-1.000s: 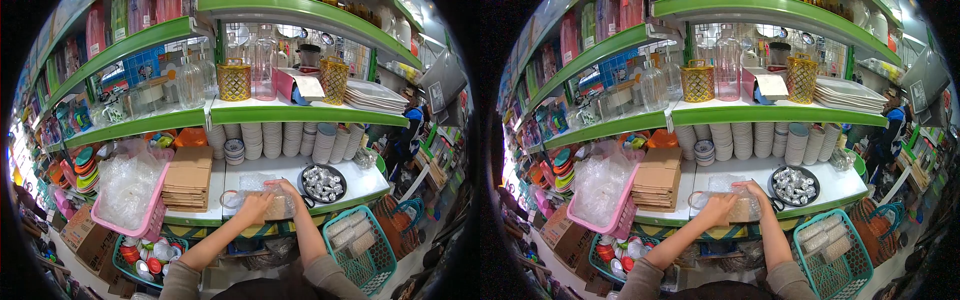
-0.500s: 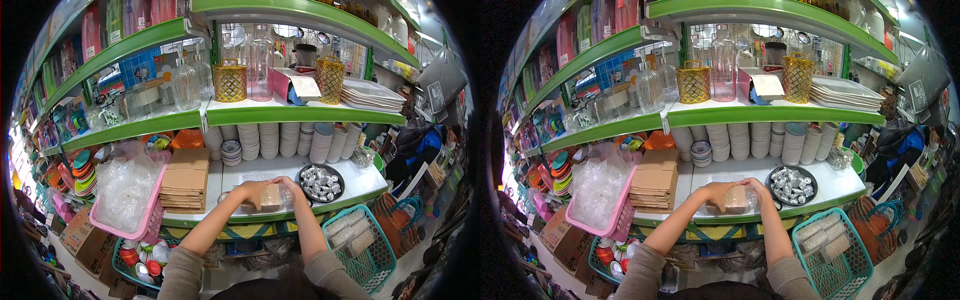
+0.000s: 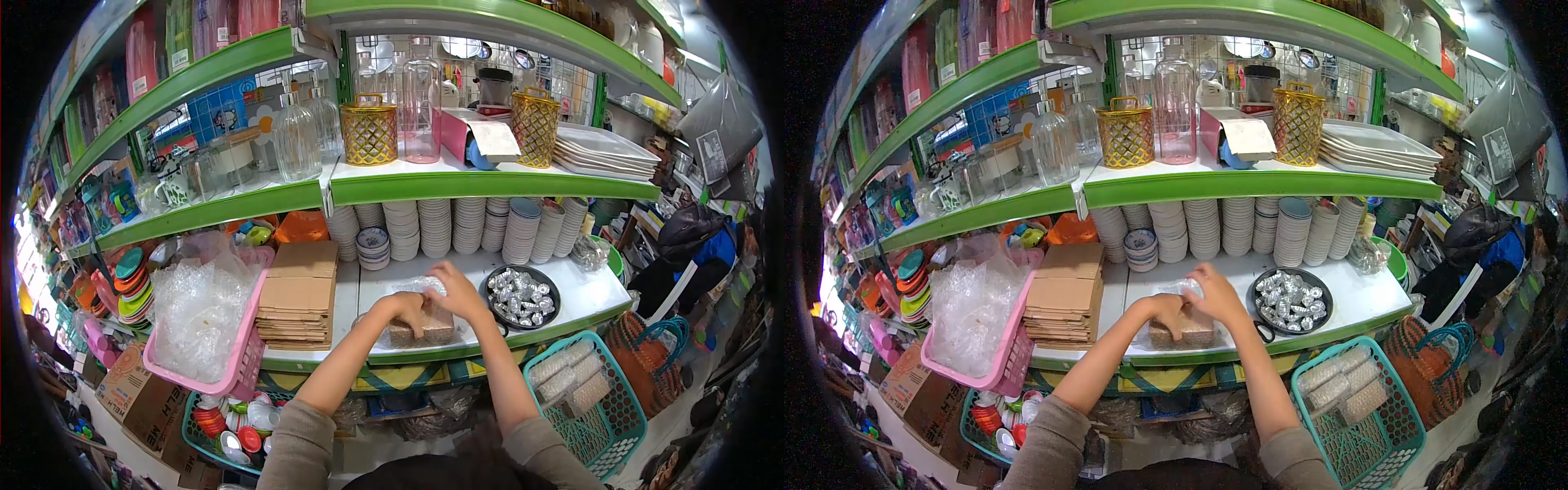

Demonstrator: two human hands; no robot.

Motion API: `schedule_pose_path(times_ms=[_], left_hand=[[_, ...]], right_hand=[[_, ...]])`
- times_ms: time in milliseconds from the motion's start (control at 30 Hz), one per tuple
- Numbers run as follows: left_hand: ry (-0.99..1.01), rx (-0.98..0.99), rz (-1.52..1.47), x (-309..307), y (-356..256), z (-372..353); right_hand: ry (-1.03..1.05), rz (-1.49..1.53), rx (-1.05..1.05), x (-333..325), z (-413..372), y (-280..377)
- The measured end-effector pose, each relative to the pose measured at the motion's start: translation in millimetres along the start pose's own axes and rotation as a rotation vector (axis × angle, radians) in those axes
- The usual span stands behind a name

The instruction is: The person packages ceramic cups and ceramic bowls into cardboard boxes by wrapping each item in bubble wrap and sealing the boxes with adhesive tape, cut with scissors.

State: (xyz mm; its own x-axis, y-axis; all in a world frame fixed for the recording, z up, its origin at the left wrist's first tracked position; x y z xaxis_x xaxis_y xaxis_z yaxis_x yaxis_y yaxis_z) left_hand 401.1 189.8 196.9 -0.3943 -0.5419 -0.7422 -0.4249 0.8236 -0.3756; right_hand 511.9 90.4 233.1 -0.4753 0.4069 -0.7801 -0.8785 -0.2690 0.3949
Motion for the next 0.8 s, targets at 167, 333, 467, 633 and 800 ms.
schedule_pose_path(times_ms=[167, 333, 467, 633, 800], left_hand=[[-0.067, 0.06, -0.095, -2.2, -7.3, -12.8], [-0.137, 0.027, -0.025, -0.9, -9.7, -16.5], [-0.197, 0.052, -0.022, 3.7, -7.2, -16.1], [-0.369, 0.21, -0.071, 10.9, -3.9, -28.4], [-0.641, 0.26, 0.019, 39.0, 11.7, -44.9]], right_hand=[[0.282, 0.244, 0.245, 25.8, -17.4, -4.7], [0.094, 0.327, 0.1, 41.8, -45.7, -17.7], [0.122, 0.488, 0.094, 39.3, -53.4, -20.3], [0.161, 0.559, 0.103, 36.8, -56.0, -18.0], [0.17, 0.591, 0.128, 35.9, -63.1, -13.6]])
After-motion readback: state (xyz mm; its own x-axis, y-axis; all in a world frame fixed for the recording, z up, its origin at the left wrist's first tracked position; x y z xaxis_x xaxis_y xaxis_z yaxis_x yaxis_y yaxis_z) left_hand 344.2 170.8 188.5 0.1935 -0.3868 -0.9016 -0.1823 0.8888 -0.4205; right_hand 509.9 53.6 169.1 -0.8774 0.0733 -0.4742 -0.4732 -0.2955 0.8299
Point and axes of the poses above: each hand's wrist, its own z-axis towards the middle knuckle, its own x-axis out of the palm, y = z × x, the point moved 3 cm from there along z, towards the middle knuckle, and after that the axes turned 11 degrees about y, right-handed, at the moved point
